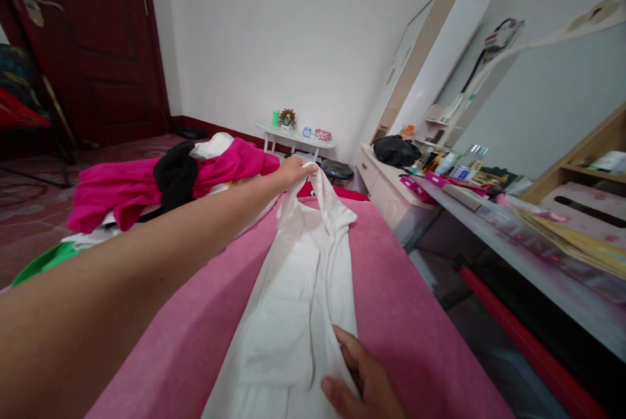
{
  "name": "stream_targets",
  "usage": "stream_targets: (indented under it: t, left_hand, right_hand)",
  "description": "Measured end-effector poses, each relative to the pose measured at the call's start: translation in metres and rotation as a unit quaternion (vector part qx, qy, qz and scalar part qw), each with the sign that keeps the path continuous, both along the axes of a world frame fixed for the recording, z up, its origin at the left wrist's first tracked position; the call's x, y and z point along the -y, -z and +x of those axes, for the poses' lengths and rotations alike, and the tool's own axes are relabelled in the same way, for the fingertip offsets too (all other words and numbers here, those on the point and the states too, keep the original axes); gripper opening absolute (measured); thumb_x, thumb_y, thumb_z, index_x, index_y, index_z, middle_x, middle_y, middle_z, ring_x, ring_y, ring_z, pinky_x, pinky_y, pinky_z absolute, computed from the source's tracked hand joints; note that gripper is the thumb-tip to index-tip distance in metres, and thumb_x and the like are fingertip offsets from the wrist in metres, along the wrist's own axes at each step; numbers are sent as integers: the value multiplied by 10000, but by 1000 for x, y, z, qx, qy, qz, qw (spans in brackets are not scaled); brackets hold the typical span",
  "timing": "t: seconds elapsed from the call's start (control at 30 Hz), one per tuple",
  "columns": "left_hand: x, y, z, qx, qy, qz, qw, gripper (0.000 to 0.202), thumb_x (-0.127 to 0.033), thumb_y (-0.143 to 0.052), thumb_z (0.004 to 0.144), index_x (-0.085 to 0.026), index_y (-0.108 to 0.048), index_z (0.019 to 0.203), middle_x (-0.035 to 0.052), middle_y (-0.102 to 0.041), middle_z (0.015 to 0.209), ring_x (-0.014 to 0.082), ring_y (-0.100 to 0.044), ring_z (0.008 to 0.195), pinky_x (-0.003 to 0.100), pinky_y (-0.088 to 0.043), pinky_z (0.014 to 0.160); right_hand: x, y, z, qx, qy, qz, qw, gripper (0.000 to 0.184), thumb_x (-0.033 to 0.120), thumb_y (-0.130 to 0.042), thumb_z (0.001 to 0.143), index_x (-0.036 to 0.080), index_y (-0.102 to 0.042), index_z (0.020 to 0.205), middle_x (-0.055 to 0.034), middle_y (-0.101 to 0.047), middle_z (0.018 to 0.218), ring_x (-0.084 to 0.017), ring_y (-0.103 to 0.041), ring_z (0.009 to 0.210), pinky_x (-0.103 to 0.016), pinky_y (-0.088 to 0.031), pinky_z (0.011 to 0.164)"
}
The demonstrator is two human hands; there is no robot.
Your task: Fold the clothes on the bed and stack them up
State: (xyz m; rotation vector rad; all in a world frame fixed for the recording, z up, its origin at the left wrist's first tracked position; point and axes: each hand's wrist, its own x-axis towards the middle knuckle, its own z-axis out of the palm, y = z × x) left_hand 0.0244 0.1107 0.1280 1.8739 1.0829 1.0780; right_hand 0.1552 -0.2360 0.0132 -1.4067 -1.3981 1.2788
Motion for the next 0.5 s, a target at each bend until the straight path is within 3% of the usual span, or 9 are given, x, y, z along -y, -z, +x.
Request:
stream_targets:
  t: [0.17, 0.23, 0.3, 0.37, 0.43, 0.5]
  left_hand:
    - [0, 9, -38, -96, -39, 54, 993, 338, -437, -560, 740, -128, -677, 673, 21, -579, 571, 169, -523, 610, 235, -357, 550]
    - [1, 13, -52, -132, -48, 67, 988, 334, -439, -555, 745, -137, -671, 662, 19, -574, 557, 174, -528, 611, 240, -352, 554]
    - [3, 16, -64, -163, -55, 77, 982, 327, -444, -573, 731, -143, -664, 644, 18, -564, 536, 178, -530, 611, 246, -345, 560]
    - [6, 18, -75, -201, -66, 89, 973, 314, -452, -601, 705, -150, -670, 655, 21, -571, 539, 184, -538, 619, 249, -339, 567]
    - [11, 18, -83, -259, -78, 108, 957, 314, -470, -616, 690, -164, -687, 704, 29, -600, 576, 189, -553, 634, 248, -334, 568]
    - [17, 16, -89, -320, -88, 125, 935, 333, -499, -613, 691, -183, -697, 755, 38, -634, 632, 192, -570, 654, 245, -331, 567]
  right_hand:
    - [-6, 0, -12, 3, -81, -28, 996, 726, 415, -657, 711, 159, -452, 1359, -124, -636, 1193, -271, -599, 1069, -341, -466, 879]
    - [-12, -7, -9, 76, -121, -52, 988, 710, 369, -693, 667, 174, -499, 1322, -78, -687, 1068, -244, -629, 945, -281, -481, 742]
    - [-25, -16, -2, 179, -120, -57, 975, 566, 347, -707, 658, 183, -616, 1192, -30, -708, 884, -200, -629, 785, -236, -439, 622]
    - [-50, -22, 10, 264, -85, -6, 961, 295, 370, -643, 736, 172, -716, 942, -14, -683, 745, -169, -601, 692, -232, -409, 597]
    - [-86, -24, 25, 317, -22, 96, 943, 299, 381, -516, 836, 162, -715, 788, -36, -675, 753, -175, -599, 724, -255, -427, 663]
    - [-128, -18, 39, 350, 69, 189, 915, 312, 354, -471, 853, 154, -698, 930, -77, -686, 914, -204, -609, 851, -297, -447, 784]
